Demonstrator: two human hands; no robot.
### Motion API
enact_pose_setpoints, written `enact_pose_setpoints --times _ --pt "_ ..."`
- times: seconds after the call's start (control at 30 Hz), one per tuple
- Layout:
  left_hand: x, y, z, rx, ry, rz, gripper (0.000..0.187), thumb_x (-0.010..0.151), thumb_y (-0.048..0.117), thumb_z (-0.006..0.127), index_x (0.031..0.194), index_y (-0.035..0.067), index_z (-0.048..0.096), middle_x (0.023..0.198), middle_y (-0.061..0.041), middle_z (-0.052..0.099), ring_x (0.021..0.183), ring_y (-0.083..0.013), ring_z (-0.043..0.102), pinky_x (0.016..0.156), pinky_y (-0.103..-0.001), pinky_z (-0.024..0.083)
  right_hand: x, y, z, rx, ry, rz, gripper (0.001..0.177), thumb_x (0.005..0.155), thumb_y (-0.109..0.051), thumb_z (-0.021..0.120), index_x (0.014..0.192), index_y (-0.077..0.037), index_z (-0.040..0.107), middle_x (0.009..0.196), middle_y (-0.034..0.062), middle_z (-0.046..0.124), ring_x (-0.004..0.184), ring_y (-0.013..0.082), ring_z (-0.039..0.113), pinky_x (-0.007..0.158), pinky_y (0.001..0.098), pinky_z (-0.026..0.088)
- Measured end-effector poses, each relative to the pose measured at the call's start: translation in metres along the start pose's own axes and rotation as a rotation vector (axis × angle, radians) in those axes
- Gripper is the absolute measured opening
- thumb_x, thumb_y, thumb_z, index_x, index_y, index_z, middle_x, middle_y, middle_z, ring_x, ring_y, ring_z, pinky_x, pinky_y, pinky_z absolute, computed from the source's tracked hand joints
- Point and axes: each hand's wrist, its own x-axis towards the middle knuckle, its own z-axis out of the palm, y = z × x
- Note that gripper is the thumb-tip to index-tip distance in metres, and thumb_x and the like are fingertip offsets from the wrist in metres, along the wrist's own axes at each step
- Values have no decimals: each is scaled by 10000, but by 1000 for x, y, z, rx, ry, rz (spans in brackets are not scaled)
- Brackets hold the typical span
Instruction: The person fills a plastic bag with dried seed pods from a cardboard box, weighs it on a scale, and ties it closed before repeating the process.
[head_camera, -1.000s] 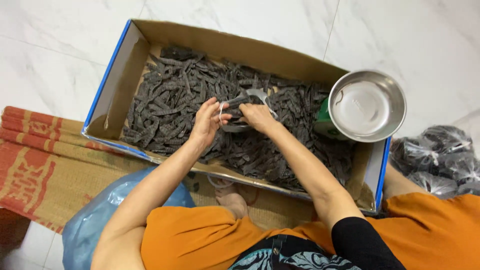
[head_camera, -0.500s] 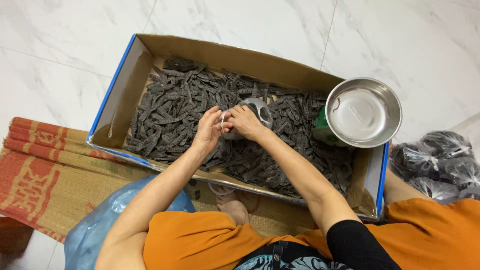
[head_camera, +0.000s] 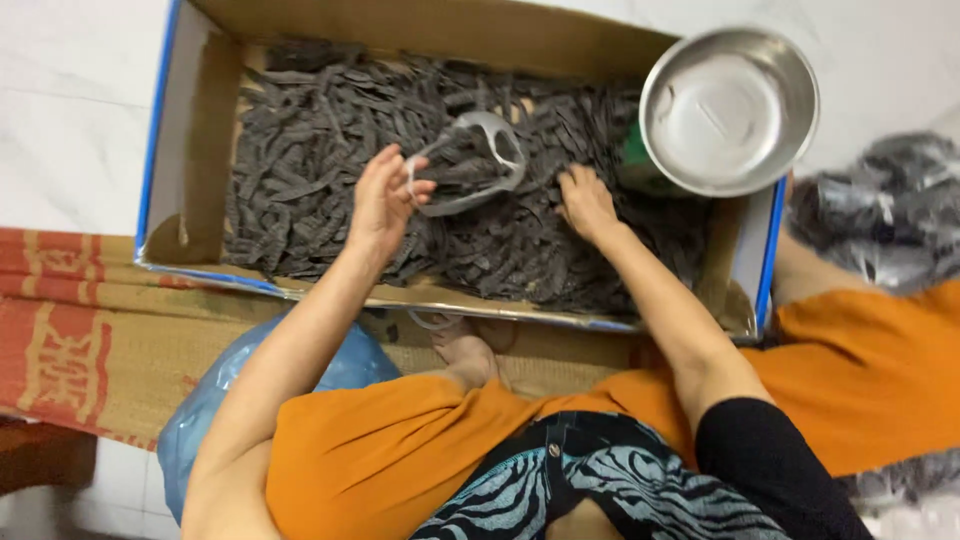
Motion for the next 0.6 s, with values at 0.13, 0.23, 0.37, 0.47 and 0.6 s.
enact_pose_setpoints --times 0.13,0.23,0.37,0.47,0.6 --pt "-8 10 11 57 15 0 741 1011 289 621 1596 26 250 1284 -210 665 941 -257 721 782 -369 578 10 11 17 15 124 96 834 725 -210 900 1387 63 472 1447 294 420 1338 480 408 1086 516 380" --pt "-10 14 12 62 16 2 736 1014 294 620 1594 18 260 1292 -210 659 949 -255 711 790 -366 570 29 -1 16 48 109 140 874 688 -214 900 1384 75 460 1425 304 417 1346 482 387 1110 524 326" --pt "-10 14 7 62 18 4 725 1023 295 614 1595 11 270 1295 -204 658 951 -250 704 798 -367 565 53 -2 23 -171 92 -55 444 798 -125 762 1200 -19 605 1282 210 573 1331 416 473 1154 547 304" --pt "-10 15 4 54 24 1 718 1027 302 609 1594 18 273 1297 -191 655 955 -242 701 798 -365 565 58 -1 35 -266 -68 -157 201 878 -70 649 1078 -60 666 1129 169 667 1174 369 599 1111 527 387" --pt "-11 17 0 38 43 -12 695 1024 294 607 1580 27 286 1281 -196 660 944 -247 705 790 -369 564 53 10 41 -183 -206 -181 172 865 -51 618 1032 -61 660 1049 161 707 994 363 697 834 497 534"
